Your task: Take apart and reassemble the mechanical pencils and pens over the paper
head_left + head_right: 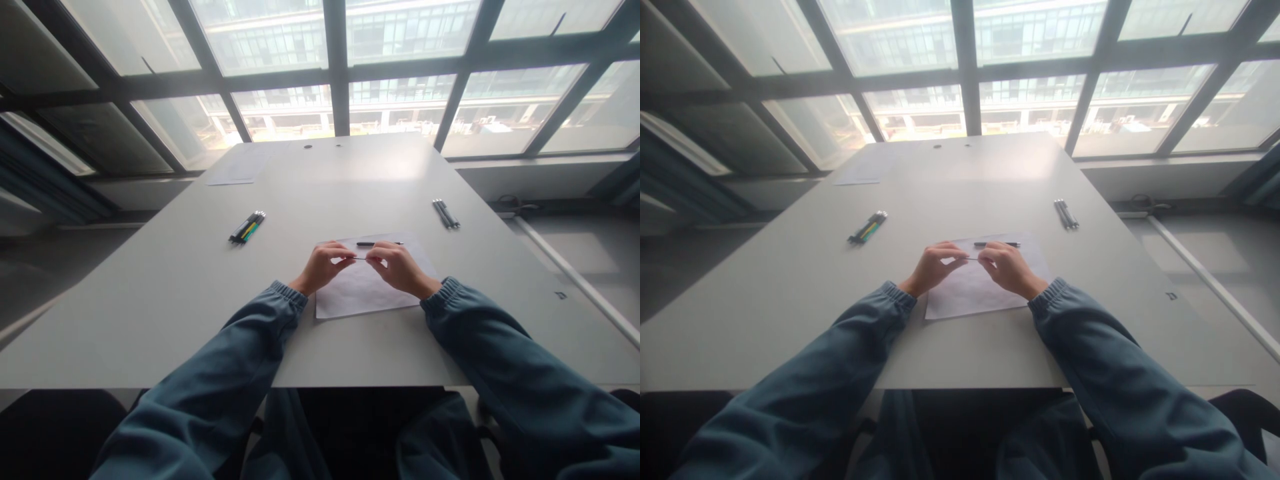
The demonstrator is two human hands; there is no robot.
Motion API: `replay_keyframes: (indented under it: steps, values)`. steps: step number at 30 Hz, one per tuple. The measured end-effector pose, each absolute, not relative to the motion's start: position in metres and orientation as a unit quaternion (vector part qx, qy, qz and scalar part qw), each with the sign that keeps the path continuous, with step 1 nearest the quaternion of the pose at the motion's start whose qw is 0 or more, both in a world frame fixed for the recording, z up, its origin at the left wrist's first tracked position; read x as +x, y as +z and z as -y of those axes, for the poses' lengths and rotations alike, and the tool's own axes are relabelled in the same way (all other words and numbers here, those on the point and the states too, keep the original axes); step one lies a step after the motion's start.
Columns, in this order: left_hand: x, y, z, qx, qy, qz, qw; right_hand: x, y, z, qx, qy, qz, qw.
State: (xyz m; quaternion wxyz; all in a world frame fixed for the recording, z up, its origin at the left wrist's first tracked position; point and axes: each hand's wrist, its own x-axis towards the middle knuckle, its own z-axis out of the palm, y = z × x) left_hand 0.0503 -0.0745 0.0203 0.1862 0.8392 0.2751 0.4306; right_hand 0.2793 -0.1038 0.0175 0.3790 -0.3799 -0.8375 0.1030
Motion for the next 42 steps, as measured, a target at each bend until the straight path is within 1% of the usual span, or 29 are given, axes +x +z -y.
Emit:
replay_keyframes:
  steps: [5,11,15,18,20,25,30,37,42]
  values:
    - [0.051,0.022,0.075,0.861,0.415,-0.257,0.145,0.28,0.015,0.102,-0.379,0.102,0.839,0.377]
    - [0.05,0.024,0.073,0.863,0.413,-0.26,0.131,0.28,0.019,0.102,-0.377,0.114,0.833,0.39]
    - [0.046,0.025,0.069,0.849,0.421,-0.292,0.128,0.285,0.023,0.099,-0.411,0.111,0.795,0.433]
    - [0.04,0.026,0.063,0.833,0.435,-0.32,0.12,0.296,0.021,0.091,-0.472,0.074,0.749,0.46]
    - [0.036,0.027,0.059,0.824,0.443,-0.335,0.115,0.303,0.015,0.084,-0.503,0.05,0.742,0.441]
    - [0.026,0.029,0.051,0.816,0.445,-0.359,0.084,0.31,-0.003,0.071,-0.524,0.03,0.777,0.348]
    - [0.024,0.027,0.049,0.821,0.435,-0.363,0.074,0.307,-0.009,0.065,-0.532,0.036,0.787,0.31]
    - [0.022,0.026,0.048,0.824,0.428,-0.365,0.067,0.307,-0.009,0.063,-0.534,0.044,0.781,0.322]
    - [0.017,0.028,0.047,0.814,0.436,-0.38,0.054,0.313,-0.002,0.067,-0.536,0.029,0.755,0.376]
